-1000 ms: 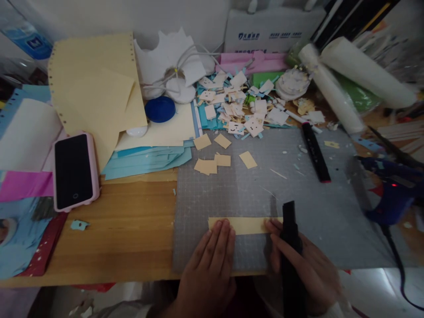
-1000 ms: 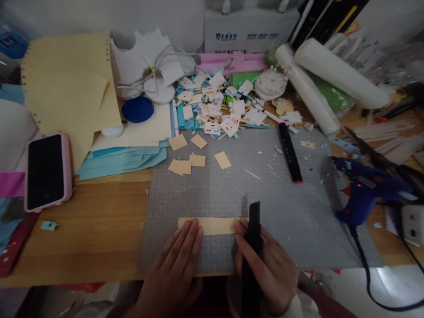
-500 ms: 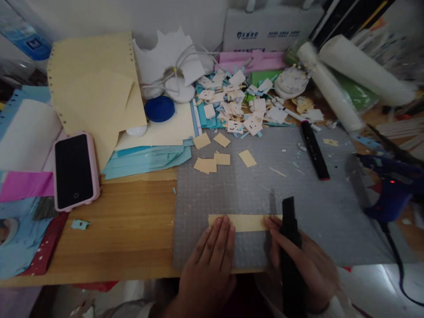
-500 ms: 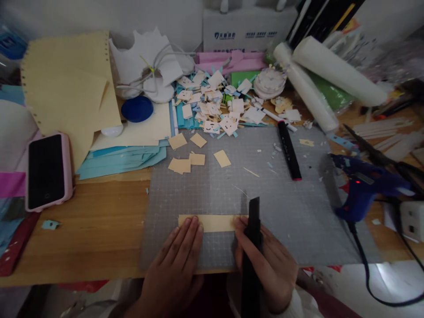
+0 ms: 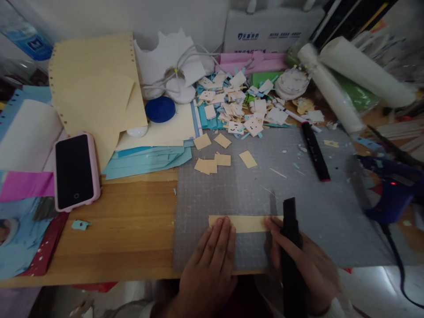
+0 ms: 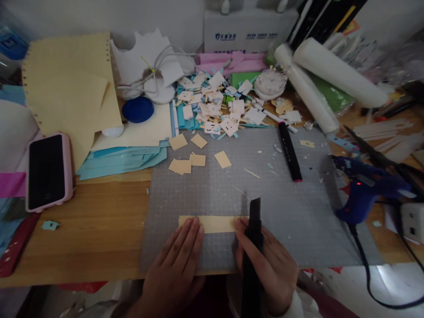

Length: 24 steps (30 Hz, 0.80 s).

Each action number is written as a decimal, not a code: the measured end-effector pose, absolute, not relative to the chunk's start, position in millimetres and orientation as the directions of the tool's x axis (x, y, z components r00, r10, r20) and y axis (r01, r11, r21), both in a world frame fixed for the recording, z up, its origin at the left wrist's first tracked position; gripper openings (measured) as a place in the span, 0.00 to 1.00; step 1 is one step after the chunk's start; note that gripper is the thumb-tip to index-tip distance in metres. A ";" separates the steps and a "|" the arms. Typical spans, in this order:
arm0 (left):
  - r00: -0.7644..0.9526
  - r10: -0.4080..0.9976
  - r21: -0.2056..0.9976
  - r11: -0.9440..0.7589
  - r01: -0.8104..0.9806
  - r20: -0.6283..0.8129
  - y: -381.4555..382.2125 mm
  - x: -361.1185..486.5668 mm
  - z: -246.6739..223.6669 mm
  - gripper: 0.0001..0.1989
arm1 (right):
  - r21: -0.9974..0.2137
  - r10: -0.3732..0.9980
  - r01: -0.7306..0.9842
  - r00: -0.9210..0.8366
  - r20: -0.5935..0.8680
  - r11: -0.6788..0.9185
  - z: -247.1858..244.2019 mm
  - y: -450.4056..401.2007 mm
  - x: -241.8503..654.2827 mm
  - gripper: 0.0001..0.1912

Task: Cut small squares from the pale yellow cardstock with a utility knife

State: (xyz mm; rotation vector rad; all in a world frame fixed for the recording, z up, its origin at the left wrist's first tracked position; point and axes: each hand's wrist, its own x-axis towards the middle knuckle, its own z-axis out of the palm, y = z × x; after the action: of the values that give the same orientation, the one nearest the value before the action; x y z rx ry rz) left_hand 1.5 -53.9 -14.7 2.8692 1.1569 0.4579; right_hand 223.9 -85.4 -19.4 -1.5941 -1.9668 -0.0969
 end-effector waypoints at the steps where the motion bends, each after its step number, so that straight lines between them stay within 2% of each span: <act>1: 0.684 0.681 0.122 -0.727 0.676 0.262 -53.9 1.2 -15.0 0.26 | -0.293 0.866 0.916 -0.104 0.490 0.275 -19.7 -85.3 223.8 0.32; 5: 0.682 0.683 0.127 -0.724 0.678 0.261 -53.8 0.8 -15.4 0.26 | -0.298 0.859 0.914 -0.097 0.503 0.277 -20.7 -86.3 223.7 0.32; 12: 0.676 0.685 0.131 -0.722 0.679 0.271 -53.7 0.9 -14.9 0.27 | -0.322 0.858 0.903 -0.090 0.505 0.285 -20.5 -86.5 223.3 0.24; 20: 0.660 0.690 0.158 -0.717 0.679 0.297 -53.5 2.3 -16.8 0.25 | -0.368 0.906 0.901 -0.062 0.419 0.232 -24.2 -92.1 225.2 0.20; 24: 0.662 0.685 0.144 -0.720 0.678 0.306 -53.2 2.2 -16.7 0.25 | -0.365 0.897 0.897 -0.071 0.437 0.249 -20.9 -88.7 223.5 0.20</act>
State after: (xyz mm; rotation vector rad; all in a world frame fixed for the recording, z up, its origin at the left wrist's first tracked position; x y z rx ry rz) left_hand 2.2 -53.2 -16.7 2.8473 1.1677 0.5352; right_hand 223.5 -88.7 -20.9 -1.6279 -1.9436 -0.0007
